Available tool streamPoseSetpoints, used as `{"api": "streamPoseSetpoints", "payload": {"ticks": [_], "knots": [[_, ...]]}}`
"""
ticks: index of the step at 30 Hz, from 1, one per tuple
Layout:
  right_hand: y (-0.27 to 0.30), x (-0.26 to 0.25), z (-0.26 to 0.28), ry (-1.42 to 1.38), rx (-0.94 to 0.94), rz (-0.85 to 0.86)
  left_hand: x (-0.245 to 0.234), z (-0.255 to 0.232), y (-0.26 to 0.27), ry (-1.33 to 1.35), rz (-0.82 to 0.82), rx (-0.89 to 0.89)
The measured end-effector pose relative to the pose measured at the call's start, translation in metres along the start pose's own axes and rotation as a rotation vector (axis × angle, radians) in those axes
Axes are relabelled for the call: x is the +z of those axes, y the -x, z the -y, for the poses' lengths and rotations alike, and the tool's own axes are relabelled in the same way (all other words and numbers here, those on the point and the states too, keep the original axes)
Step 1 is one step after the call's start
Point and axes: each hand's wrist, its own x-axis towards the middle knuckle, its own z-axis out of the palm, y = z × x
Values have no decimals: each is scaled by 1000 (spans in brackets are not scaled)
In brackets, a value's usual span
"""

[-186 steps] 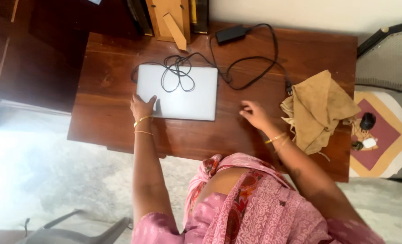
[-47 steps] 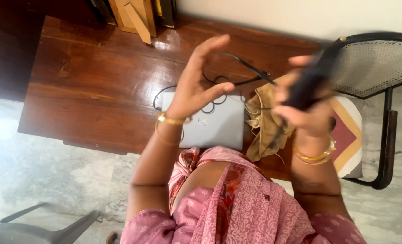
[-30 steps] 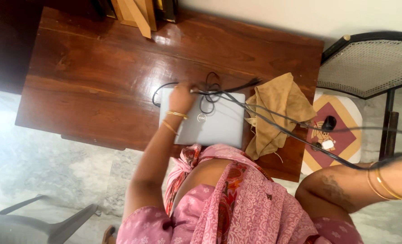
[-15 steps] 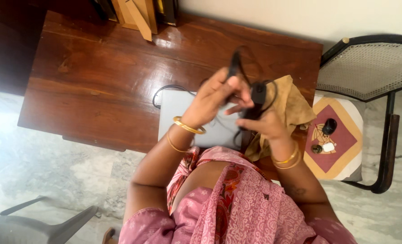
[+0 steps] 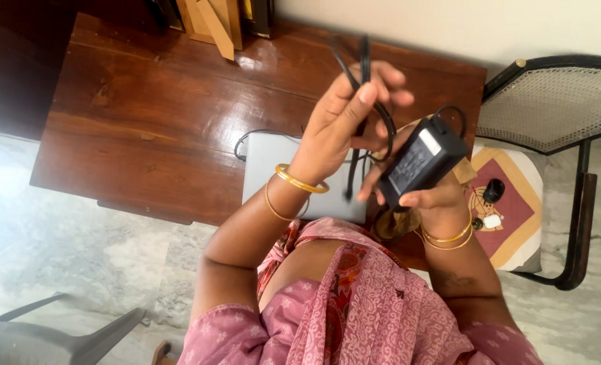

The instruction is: The person clears a laptop and its charger from a desk, wipes the wooden desk surface with a cloth, and then individually cleans and arranges several picture frames.

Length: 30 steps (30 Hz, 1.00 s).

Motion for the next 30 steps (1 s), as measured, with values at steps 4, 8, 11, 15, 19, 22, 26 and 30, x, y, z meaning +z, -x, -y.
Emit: {"api": "streamPoseSetpoints", "payload": {"ticks": [4, 8, 11, 15, 19, 22, 26, 30], "knots": [[-3, 2, -12, 94, 13, -138, 14, 3, -5, -28, 33, 144], [-3, 0, -18, 167, -12, -227, 26, -9, -11, -158, 88, 199], [6, -8, -9, 147, -32, -202, 17, -20, -9, -140, 161, 156], [15, -20, 21, 13, -190, -132, -37, -24, 13, -84, 361, -64], [14, -30, 66, 6, -289, 77, -91, 37, 28, -221, 80, -259], [28, -32, 97, 121, -385, 111, -119, 101, 32, -767, 188, -266], [78, -42, 91, 174, -605, -234, -130, 177, 54, -1225, 331, -298], [124, -56, 86, 289, -609, -513, -137, 192, 66, -1220, 26, -406]]}}
